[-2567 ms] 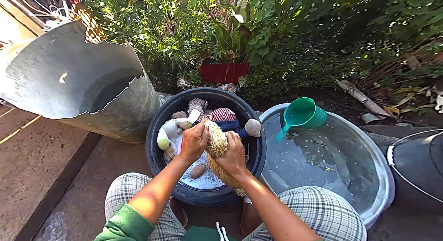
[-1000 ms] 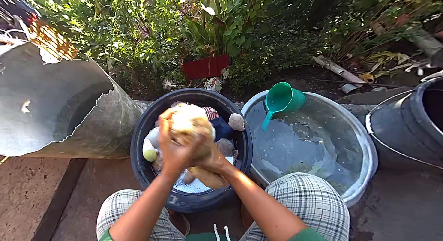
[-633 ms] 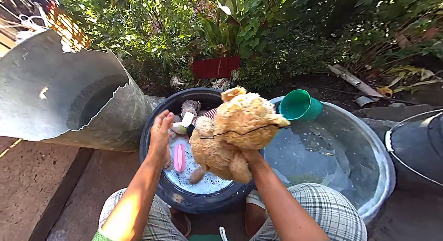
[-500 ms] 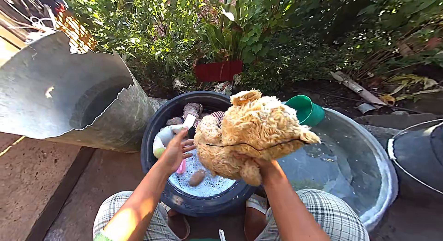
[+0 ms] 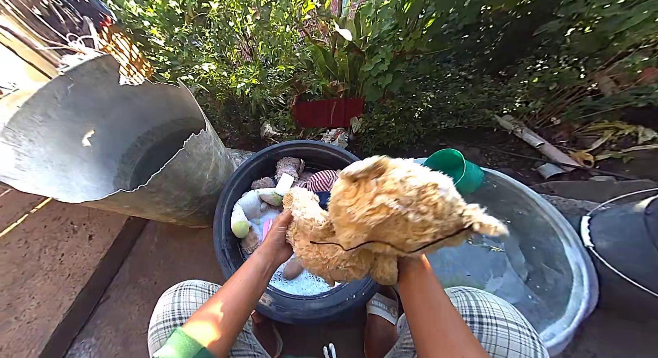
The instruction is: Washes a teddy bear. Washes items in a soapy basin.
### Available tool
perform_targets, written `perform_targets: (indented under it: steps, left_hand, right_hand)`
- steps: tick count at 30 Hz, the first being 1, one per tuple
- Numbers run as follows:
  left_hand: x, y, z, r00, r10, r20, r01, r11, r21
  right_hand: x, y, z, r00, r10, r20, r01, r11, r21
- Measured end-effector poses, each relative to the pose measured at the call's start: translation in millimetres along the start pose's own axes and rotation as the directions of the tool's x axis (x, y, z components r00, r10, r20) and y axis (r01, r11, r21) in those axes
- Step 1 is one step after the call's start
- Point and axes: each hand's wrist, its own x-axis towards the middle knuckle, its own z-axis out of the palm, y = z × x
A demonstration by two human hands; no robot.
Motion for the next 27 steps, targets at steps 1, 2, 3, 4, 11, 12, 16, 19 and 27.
perform_targets:
  steps: [1,2,3,4,11,12,16,19,27]
  left_hand:
    - [0.3,5.8,2.5,0.998,0.044,-0.036,-0.044,0.999,-0.010]
    - [1.1,12.5,6.0,0.992,0.102,-0.072,-0.104,0.994,-0.024]
    - [2.3,19.4,8.5,0.982,0.165,-0.089,-0.169,0.985,-0.039]
    - [2.4,25.9,10.9,0.969,0.227,-0.096,-0.233,0.971,-0.053]
    - [-14.4,36.7,24.9,0.674,0.725,0.142,-0.736,0.676,0.043]
    - [-19.2,36.2,26.2,0.599,0.776,0.196,-0.799,0.597,0.079]
    - [-39.8,27.2,24.6,0.338,0.858,0.387,-0.935,0.258,0.244]
    - [-53.2,14.6,27.0,0.169,0.806,0.568,-0.960,0.004,0.281]
    - [-58.4,-53.5,24.8,-0.030,0.531,0.847,-0.858,-0.448,0.250]
  right_hand:
    - [2.3,-10.2,14.9,0.996,0.019,-0.089,-0.027,0.996,-0.086]
    - [4.6,-26.8,34.8,0.985,0.060,-0.161,-0.085,0.985,-0.149]
    - [6.8,-41.5,52.4,0.971,0.117,-0.208,-0.147,0.980,-0.134]
    - [9.9,-47.3,65.2,0.971,0.111,-0.212,-0.126,0.990,-0.059]
    - [29.1,-25.1,88.9,0.994,0.039,-0.105,-0.015,0.975,0.224]
    - [29.8,-27.3,91.5,0.992,0.074,-0.101,-0.052,0.976,0.211]
    - [35.4,-33.0,96.6,0.974,0.228,0.009,-0.227,0.965,0.131]
    - [38.0,-34.9,108.4,0.941,0.338,0.002,-0.336,0.936,0.110]
    - [48.6,-44.2,118.1,0.797,0.589,0.134,-0.561,0.804,-0.198]
